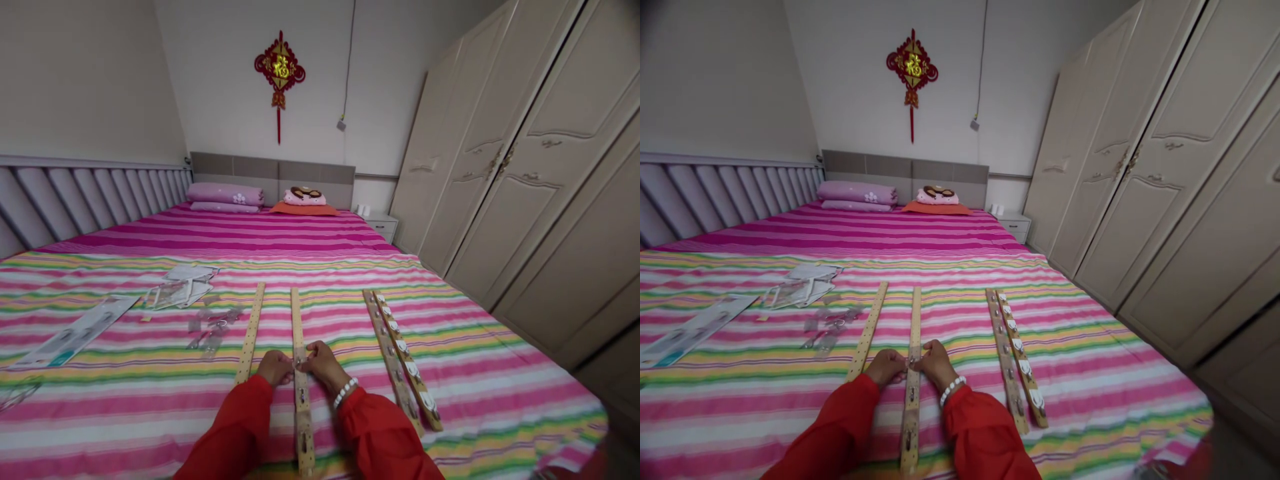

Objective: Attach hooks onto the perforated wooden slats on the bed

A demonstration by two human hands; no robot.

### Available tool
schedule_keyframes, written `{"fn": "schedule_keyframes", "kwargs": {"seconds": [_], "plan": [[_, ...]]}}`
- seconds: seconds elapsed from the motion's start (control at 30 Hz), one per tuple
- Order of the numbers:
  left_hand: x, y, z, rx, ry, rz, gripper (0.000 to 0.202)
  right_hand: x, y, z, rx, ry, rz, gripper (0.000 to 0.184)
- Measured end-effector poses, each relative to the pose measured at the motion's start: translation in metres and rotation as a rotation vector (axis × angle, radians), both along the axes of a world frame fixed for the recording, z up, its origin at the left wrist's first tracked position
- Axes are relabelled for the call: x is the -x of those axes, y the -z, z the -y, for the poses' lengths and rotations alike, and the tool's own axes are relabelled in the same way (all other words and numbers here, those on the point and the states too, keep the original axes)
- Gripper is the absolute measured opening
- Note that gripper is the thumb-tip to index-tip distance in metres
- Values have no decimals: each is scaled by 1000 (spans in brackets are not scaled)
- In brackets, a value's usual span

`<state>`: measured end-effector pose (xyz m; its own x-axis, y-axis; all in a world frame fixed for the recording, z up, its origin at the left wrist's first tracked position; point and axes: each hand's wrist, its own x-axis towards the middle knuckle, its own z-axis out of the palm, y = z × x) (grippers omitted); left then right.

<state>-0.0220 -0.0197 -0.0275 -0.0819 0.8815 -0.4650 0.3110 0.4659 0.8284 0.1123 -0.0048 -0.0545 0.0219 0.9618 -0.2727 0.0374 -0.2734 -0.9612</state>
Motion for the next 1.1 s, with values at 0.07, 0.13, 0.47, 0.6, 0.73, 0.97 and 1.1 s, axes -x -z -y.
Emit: {"fn": "schedule_keyframes", "kwargs": {"seconds": [0.07,0.13,0.47,0.6,0.73,0.97,1.1], "plan": [[1,-6,-4,46,47,-18,33,0,0,-1,10,-2,19,52],[3,-10,-10,70,85,-50,39,1,0,-2,21,-2,11,54],[-3,-11,-38,8,348,-408,54,2,2,-3,22,-20,-29,52],[-5,-8,-45,-13,374,-566,55,4,10,-6,-1,-4,50,49],[-2,-8,-43,-50,430,-488,57,4,11,-6,-5,-6,80,47],[6,-10,-34,-6,363,-182,50,-8,-4,-3,66,-69,-111,44],[8,-9,-30,-16,295,-146,44,-15,-12,1,110,-144,-164,38]]}}
